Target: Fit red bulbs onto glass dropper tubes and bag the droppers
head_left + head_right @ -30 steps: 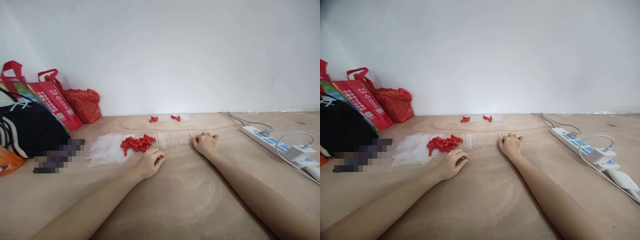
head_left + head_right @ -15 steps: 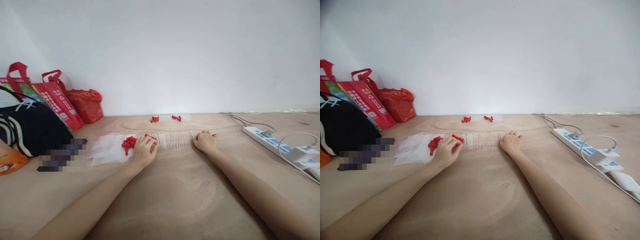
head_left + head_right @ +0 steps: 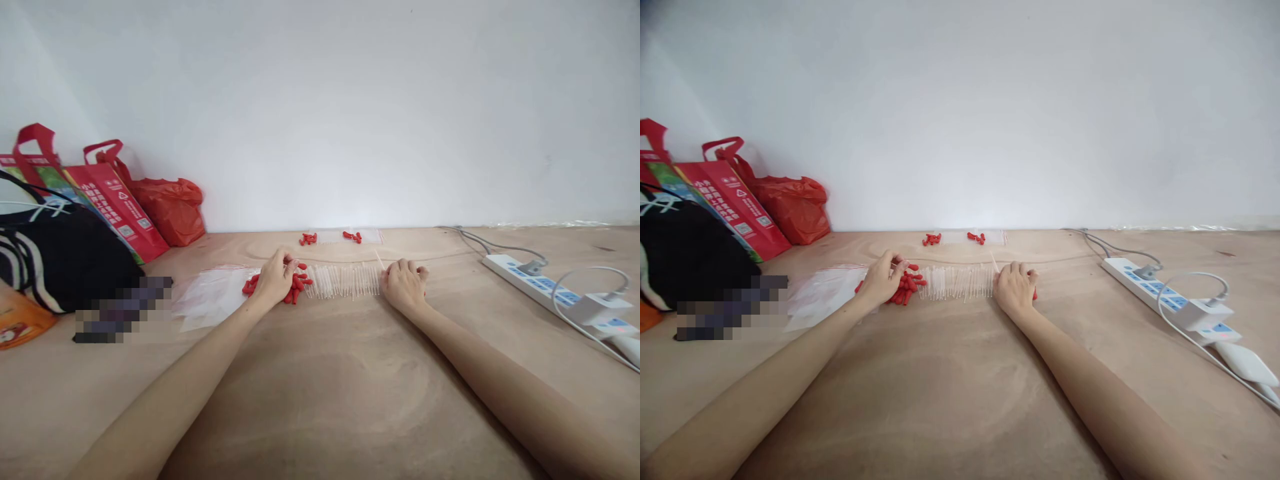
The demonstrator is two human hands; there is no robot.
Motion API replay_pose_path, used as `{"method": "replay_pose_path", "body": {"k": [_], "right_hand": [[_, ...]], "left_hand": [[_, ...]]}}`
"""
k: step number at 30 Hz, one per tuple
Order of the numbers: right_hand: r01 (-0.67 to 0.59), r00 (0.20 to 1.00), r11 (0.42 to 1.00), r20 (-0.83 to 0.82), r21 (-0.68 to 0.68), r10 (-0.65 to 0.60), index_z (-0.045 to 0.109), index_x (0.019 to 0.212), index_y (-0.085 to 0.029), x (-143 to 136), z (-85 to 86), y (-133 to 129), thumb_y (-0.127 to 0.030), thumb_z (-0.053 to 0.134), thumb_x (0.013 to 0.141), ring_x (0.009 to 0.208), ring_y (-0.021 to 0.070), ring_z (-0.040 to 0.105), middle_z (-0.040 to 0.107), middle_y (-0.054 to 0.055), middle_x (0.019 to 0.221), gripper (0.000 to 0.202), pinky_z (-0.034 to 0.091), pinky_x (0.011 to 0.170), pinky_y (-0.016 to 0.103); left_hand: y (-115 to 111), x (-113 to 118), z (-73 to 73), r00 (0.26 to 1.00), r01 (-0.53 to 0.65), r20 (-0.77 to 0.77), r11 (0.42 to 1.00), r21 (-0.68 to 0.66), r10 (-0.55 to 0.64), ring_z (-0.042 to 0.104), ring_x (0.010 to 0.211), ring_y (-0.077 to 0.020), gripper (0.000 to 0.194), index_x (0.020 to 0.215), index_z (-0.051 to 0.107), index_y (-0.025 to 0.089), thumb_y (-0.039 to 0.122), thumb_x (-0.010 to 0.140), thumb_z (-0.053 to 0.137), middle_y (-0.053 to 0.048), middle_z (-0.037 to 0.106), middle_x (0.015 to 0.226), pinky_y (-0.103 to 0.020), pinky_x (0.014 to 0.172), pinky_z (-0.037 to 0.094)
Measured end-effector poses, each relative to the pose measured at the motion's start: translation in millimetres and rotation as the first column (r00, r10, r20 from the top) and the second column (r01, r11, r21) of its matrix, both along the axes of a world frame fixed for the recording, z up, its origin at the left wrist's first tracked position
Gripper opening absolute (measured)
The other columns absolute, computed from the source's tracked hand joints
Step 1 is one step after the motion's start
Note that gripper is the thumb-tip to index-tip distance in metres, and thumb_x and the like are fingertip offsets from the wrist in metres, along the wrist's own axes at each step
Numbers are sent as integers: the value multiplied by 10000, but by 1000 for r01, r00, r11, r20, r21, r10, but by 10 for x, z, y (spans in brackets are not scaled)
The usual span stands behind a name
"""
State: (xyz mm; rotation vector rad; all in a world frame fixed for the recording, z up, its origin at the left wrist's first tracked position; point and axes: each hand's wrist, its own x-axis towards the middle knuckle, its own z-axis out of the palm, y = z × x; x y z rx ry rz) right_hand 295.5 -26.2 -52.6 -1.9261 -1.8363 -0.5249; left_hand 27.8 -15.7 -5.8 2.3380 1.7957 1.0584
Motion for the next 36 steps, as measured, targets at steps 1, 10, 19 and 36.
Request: {"method": "replay_pose_path", "body": {"k": [1,10,19,36], "right_hand": [[-48,999,997,-11,53,49,576,808,-104,-7,-2,-42,-254,317,829,829,261,448,576,158,835,300,225,752,412],[-639,766,769,-77,15,638,546,868,-158,-110,-88,-566,-164,353,843,735,181,437,582,58,766,194,262,650,297],[-684,719,726,-223,-66,658,567,893,-162,-151,-70,-581,-140,348,842,784,182,465,570,68,807,226,297,679,313],[-729,635,684,-418,-43,650,505,886,-192,-286,-72,-640,-188,334,868,721,137,520,599,17,802,171,298,702,298]], "left_hand": [[-77,10,11,996,85,42,996,-21,-84,558,642,-150,109,827,444,187,259,849,365,-8,590,697,-269,611,427],[-591,78,-98,653,526,-609,848,-65,-451,539,723,-185,204,791,552,161,84,817,365,-61,579,749,-302,666,415],[-598,66,-369,894,428,-115,901,-74,-434,532,815,-159,152,870,606,170,202,821,466,-47,568,885,-298,740,434],[-684,180,-318,891,454,60,881,-134,-450,556,789,-151,167,914,551,170,204,851,401,-22,608,845,-269,718,410]]}}
